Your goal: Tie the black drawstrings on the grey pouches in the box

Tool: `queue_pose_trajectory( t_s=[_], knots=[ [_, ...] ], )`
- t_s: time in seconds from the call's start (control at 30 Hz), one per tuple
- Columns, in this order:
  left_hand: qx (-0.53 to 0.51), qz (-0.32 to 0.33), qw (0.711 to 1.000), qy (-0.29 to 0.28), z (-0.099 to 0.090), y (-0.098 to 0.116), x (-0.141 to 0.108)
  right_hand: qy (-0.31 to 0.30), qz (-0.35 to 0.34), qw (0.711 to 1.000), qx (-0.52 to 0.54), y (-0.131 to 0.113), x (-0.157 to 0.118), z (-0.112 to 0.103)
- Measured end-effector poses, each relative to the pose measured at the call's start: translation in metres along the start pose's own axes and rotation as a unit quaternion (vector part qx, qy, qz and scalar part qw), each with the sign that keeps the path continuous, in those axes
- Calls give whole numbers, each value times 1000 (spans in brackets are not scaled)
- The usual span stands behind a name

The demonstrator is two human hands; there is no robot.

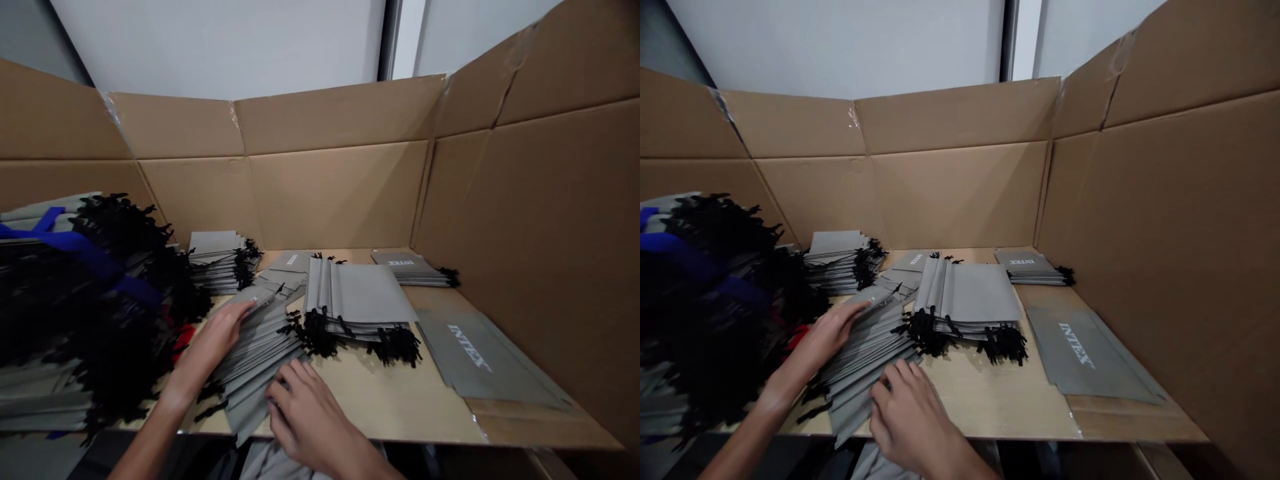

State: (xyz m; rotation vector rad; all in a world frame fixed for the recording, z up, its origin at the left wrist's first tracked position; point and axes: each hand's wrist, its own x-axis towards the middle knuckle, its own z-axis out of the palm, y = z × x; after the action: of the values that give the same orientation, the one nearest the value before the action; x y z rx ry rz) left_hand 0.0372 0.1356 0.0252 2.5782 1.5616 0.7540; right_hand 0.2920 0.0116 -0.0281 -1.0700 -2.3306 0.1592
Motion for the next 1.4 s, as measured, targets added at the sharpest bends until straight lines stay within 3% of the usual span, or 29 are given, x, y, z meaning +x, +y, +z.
queue_pose_trajectory(
  t_s=[0.17,0.5,0.77,1.0,1.23,1.4],
  knots=[
    [-5,39,999,1,-1,8,-12,1,-8,1000,-14,0,1,0],
    [-26,88,994,52,-23,29,-15,2,-20,1000,-23,-1,-1,1],
    [-27,45,999,-3,-6,15,-14,15,-27,999,-36,-2,-1,0],
    [-33,24,998,-57,-8,2,-2,18,-29,999,-42,-1,-1,3],
    [13,55,997,-47,2,1,-7,16,-37,998,-55,1,0,4],
    [30,72,996,-35,-5,-1,-3,30,-49,996,-64,0,0,3]
  ],
)
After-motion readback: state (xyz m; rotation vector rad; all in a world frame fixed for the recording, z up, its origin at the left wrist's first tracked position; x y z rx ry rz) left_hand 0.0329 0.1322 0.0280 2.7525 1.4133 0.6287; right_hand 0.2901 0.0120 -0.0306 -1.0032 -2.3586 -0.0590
